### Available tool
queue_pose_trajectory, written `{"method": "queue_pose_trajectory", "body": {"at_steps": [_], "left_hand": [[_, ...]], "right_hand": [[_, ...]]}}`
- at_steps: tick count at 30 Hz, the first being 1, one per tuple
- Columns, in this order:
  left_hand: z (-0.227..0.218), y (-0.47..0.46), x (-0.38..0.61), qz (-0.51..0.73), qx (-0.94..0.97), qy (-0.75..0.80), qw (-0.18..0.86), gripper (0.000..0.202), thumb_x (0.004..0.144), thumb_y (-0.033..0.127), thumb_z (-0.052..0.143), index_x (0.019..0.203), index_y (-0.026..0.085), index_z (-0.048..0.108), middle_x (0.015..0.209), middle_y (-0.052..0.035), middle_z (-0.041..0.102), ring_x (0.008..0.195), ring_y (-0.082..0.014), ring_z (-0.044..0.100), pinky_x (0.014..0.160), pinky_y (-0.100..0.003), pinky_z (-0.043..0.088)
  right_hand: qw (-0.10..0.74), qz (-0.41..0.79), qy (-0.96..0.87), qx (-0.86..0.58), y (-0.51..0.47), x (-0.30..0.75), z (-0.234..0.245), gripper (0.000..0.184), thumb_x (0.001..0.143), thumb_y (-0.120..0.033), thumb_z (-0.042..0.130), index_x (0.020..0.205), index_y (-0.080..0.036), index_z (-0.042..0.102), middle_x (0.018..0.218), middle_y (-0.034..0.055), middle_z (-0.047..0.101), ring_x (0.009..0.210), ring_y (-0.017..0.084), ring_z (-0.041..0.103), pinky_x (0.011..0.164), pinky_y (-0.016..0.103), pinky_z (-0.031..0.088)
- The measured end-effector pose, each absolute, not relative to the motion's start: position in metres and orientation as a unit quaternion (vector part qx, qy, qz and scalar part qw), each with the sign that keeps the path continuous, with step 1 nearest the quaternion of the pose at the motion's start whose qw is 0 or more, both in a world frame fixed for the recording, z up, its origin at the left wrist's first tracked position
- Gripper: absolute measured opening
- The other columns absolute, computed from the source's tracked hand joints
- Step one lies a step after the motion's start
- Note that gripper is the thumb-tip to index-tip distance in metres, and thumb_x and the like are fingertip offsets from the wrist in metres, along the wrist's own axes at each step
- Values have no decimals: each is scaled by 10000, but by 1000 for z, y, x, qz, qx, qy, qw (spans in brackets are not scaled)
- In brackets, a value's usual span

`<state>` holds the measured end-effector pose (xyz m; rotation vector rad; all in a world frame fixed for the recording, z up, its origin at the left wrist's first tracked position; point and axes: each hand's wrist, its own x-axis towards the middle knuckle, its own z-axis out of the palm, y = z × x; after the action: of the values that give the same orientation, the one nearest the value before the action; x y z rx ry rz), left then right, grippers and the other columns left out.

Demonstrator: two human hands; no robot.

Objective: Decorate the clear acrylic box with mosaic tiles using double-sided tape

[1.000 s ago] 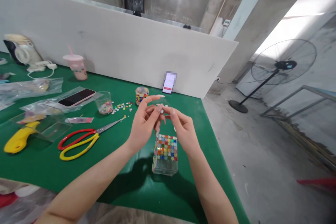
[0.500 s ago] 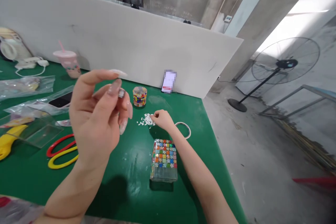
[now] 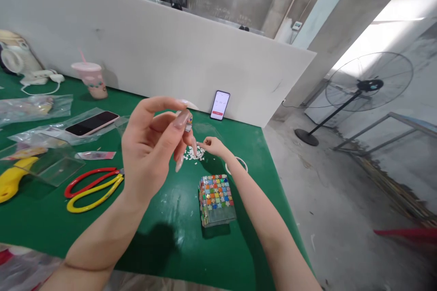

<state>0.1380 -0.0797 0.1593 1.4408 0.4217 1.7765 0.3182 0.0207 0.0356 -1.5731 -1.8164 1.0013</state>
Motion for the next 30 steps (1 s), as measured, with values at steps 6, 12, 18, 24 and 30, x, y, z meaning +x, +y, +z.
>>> {"method": "queue_pose_trajectory", "body": {"at_steps": [6,12,18,24,30], "left_hand": [[158,-85,141,553,665,211,456,162,947,213,568,1101,255,596,599,61,576,386,-47,460,326,-143,374],[154,-120,160,574,666,190,437,244,986,187,459,1188,270,567,639,47,483,455,-62,435,362,-145,377],[152,-136,165,538,763,163,319,392,978,111,384,1310,284,503,687,18,581,506,-105,526,461,-206,503],[151,-136,174,546,796,136,225,547,908,6,409,1407,229,398,829,-10,646,539,-93,559,517,-198,526],[149,-130,166,515,826,156,165,565,875,20,448,1409,198,392,818,-13,656,582,-113,596,502,-215,496]], "right_hand": [[411,414,-636,-504,-54,318,103,597,982,-578,208,652,-186,514,507,-69,434,455,66,428,476,208,364],[601,337,-593,-418,-159,287,147,456,993,-433,433,604,-197,444,554,-52,398,498,79,342,482,236,284],[581,440,-587,-353,-161,293,133,319,989,-428,450,751,-217,483,605,-54,390,493,81,284,457,227,264],[583,405,-599,-371,-165,301,138,358,1009,-453,378,761,-219,483,651,-35,449,520,83,332,441,219,262],[550,438,-609,-366,-160,306,141,326,1004,-399,436,751,-214,527,607,-52,438,493,69,321,439,212,262]]}}
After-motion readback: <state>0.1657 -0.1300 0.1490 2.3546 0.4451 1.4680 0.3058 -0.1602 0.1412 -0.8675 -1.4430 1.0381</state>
